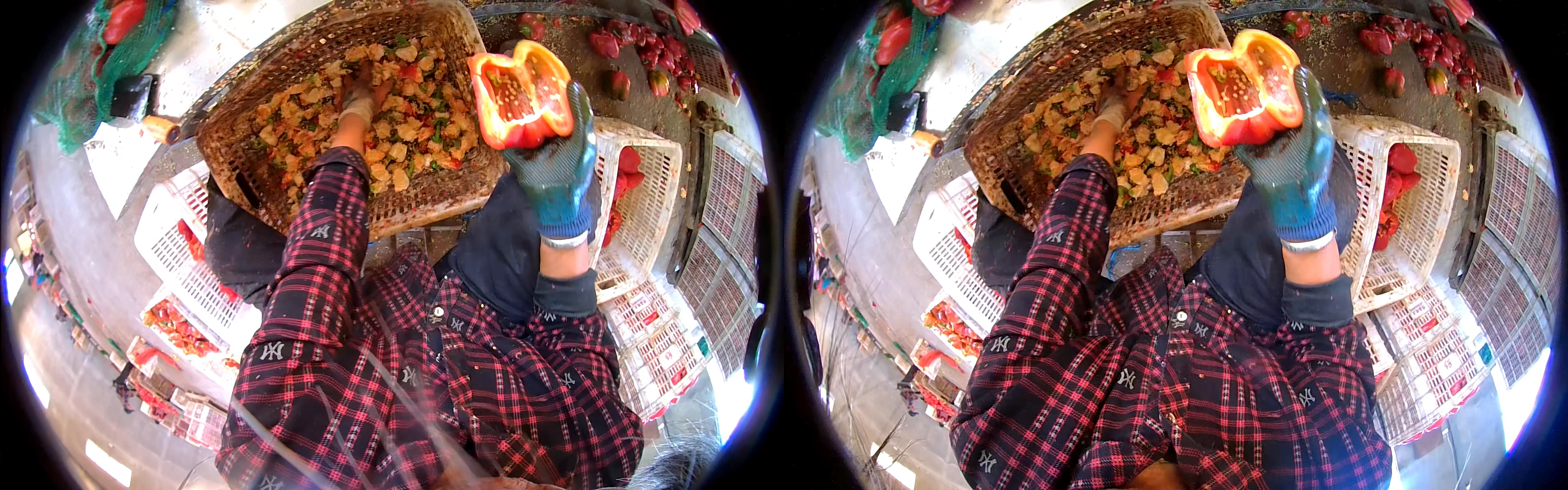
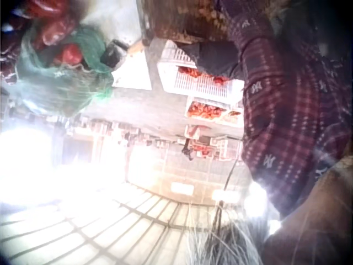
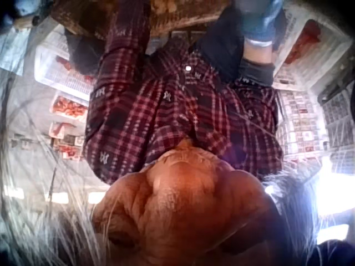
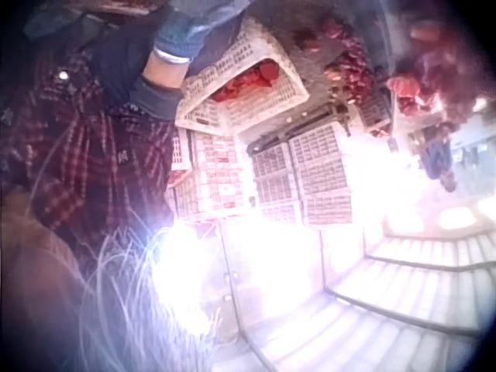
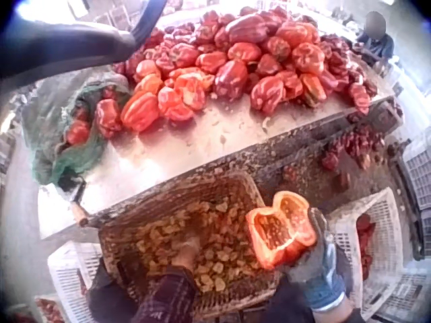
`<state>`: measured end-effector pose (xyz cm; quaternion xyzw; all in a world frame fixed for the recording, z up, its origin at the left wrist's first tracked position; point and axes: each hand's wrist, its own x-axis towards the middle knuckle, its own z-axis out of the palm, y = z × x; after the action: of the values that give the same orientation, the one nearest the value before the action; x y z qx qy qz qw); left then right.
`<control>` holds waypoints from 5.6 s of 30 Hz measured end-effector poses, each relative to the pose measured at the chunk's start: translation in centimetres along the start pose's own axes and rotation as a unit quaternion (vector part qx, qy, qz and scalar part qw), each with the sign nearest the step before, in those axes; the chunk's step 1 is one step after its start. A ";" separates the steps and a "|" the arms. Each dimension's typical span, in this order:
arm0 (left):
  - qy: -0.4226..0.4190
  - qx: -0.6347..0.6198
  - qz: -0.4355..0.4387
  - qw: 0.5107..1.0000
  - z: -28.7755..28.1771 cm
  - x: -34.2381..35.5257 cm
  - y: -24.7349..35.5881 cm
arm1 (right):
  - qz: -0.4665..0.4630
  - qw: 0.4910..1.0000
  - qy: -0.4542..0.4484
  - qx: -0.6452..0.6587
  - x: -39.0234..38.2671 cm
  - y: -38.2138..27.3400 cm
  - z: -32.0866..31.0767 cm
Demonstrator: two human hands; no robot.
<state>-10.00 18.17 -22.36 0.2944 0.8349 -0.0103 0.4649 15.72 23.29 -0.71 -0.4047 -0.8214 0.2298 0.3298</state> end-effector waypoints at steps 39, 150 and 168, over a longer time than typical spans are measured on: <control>-0.077 0.172 0.258 0.948 9.6 -19.2 -8.0 | 0.329 0.538 0.014 0.776 0.6 -0.2 1.8; 0.289 -0.032 0.150 0.945 -7.3 -19.6 -2.4 | -0.168 0.939 -0.058 0.293 1.6 -0.7 7.9; 0.104 -0.529 0.272 0.797 -3.7 -14.9 2.0 | 0.366 0.658 -0.293 0.588 1.5 -3.7 6.7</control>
<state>-5.96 13.74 -8.08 0.2166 0.6396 0.5905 0.4420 8.24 21.68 -2.31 -0.3060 -0.3541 0.8741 0.1303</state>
